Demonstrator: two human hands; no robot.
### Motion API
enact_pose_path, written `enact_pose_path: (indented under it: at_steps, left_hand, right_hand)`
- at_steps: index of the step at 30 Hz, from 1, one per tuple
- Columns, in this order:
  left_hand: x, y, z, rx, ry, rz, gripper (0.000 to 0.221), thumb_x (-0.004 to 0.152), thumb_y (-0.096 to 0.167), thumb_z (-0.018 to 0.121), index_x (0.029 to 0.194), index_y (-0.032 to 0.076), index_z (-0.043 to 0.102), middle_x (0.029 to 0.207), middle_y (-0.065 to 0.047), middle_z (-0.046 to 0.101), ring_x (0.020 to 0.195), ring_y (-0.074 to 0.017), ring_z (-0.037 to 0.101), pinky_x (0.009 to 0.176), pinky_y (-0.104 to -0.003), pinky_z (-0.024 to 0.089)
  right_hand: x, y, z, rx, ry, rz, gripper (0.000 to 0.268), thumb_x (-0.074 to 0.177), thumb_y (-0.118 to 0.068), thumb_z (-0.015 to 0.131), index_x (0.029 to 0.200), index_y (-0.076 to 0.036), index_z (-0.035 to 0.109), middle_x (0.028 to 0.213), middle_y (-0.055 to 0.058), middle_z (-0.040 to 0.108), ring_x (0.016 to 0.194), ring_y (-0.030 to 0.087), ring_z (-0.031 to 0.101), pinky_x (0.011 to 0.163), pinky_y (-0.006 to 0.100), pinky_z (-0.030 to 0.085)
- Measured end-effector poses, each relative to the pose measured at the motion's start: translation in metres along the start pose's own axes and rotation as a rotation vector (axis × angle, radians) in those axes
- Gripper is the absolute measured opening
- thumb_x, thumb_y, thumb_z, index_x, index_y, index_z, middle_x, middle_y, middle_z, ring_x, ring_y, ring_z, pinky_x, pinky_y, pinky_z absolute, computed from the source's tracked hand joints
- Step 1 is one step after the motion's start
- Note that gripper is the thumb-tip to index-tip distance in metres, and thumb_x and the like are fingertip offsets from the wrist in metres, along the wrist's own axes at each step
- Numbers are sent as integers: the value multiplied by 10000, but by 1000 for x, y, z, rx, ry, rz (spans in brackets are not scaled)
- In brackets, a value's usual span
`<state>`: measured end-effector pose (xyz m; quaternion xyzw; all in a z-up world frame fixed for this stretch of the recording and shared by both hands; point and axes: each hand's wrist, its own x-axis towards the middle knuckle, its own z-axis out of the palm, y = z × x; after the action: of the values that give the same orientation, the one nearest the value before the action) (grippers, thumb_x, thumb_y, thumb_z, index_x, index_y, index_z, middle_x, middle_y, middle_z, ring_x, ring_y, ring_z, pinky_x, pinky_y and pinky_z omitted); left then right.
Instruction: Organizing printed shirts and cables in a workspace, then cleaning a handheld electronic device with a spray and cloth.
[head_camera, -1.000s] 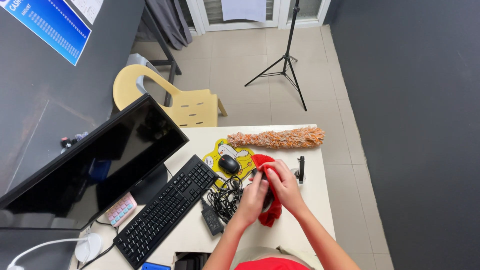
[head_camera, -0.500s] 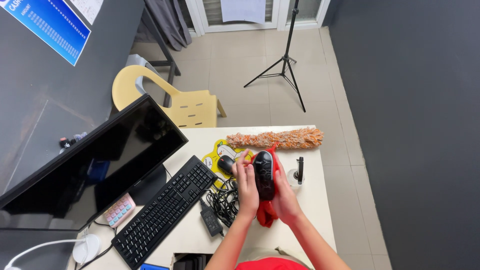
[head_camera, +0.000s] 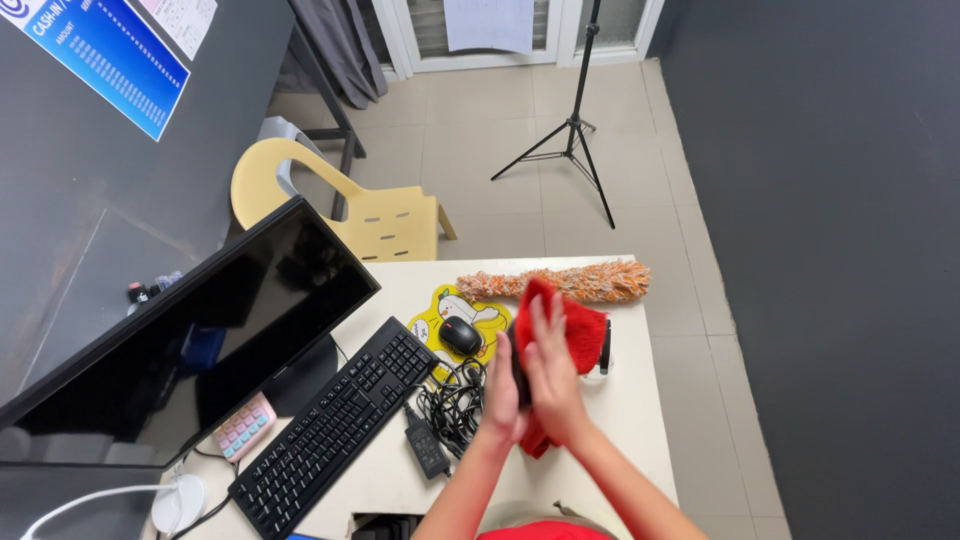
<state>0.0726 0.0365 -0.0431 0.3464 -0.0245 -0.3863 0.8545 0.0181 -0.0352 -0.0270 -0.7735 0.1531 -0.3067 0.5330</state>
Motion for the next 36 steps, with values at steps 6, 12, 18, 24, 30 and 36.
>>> enact_pose_path:
  at_steps: [6, 12, 18, 24, 30, 36]
  left_hand:
    - [33, 27, -33, -336, -545, 69, 724, 1151, 683, 358, 1374, 16, 528, 1324, -192, 605, 928, -291, 685, 816, -453, 559]
    - [23, 17, -4, -166, -21, -86, 751, 968, 684, 356, 1426, 102, 480, 1361, -102, 594, 1216, -235, 632, 1052, -406, 525]
    - [9, -8, -4, 70, -23, 43, 716, 1027, 587, 354, 1518, 70, 425, 1459, -118, 556, 1298, -219, 560, 1084, -393, 456]
    - [10, -6, -4, 84, 56, 125, 706, 1014, 579, 385, 1489, 63, 466, 1443, -71, 583, 1301, -174, 580, 1099, -336, 461]
    - [46, 6, -30, -7, 221, 211, 711, 1016, 635, 403, 1364, 39, 575, 1207, -55, 685, 1095, -191, 647, 987, -360, 515]
    - [42, 31, -6, -71, 46, 301, 676, 1008, 645, 398, 1358, 93, 571, 1115, -85, 689, 1008, -164, 653, 903, -285, 543]
  right_hand:
    - [-48, 9, 9, -186, -256, -169, 530, 1022, -90, 491, 1552, -76, 469, 1705, 134, 287, 1619, 363, 131, 1273, 433, 184]
    - [1, -5, -5, -408, -206, -382, 537, 1018, -127, 521, 1548, -62, 463, 1686, 127, 298, 1598, 361, 142, 1278, 500, 87]
    - [37, -12, -2, -293, -107, -251, 609, 1039, -195, 450, 1614, -40, 321, 1723, 152, 209, 1609, 379, 110, 1282, 466, 100]
    - [30, 6, 6, 27, -52, -19, 627, 1070, -303, 406, 1604, -12, 255, 1727, 222, 104, 1593, 355, 158, 1251, 412, 174]
    - [-9, 12, 15, 77, -158, -7, 616, 1064, -353, 412, 1552, 9, 315, 1546, 249, 465, 1442, 386, 452, 1172, 439, 333]
    - [-43, 77, 21, 70, -375, 570, 440, 1140, -298, 405, 1168, 72, 641, 951, 317, 755, 856, 391, 735, 830, 447, 589]
